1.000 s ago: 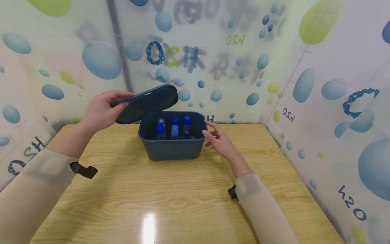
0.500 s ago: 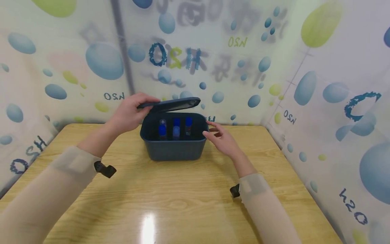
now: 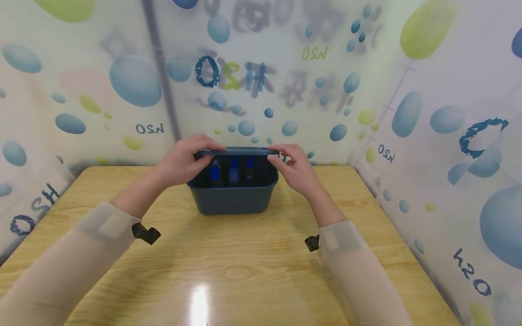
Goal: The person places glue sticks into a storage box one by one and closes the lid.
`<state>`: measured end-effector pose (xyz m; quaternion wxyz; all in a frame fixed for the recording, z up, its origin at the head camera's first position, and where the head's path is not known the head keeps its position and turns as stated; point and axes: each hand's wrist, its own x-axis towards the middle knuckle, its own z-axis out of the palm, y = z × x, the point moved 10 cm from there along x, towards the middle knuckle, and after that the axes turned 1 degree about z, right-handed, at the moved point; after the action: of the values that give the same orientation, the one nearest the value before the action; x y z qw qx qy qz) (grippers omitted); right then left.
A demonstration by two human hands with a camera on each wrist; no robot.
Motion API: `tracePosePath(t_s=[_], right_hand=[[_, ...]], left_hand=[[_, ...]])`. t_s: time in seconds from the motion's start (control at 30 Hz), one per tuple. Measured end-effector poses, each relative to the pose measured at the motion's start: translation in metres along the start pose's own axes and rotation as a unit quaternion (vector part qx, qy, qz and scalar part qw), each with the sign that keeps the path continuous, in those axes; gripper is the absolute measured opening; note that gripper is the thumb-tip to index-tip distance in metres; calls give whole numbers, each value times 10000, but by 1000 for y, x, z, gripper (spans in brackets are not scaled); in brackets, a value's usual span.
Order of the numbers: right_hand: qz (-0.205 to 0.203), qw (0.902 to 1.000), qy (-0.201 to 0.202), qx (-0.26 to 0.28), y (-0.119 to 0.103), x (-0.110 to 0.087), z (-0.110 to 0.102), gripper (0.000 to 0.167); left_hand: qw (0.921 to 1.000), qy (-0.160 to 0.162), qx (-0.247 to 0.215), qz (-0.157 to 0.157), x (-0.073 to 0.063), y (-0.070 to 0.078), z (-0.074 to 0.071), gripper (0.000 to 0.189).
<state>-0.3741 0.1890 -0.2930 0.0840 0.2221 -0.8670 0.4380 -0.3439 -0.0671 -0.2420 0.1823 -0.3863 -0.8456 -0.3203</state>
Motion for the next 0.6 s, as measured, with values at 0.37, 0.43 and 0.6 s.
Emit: tracePosePath(t_s=[0.37, 0.43, 0.6], right_hand=[[74, 9984, -286, 473, 9, -14, 8, 29], [48, 9983, -368, 454, 10, -16, 10, 27], [-16, 9980, -603, 189, 15, -23, 17, 25]], left_hand=[[9986, -114, -156, -498, -28, -23, 2, 26], [9976, -132, -141, -671, -36, -29, 1, 27], [9959, -248, 12, -868, -56, -38, 2, 27]])
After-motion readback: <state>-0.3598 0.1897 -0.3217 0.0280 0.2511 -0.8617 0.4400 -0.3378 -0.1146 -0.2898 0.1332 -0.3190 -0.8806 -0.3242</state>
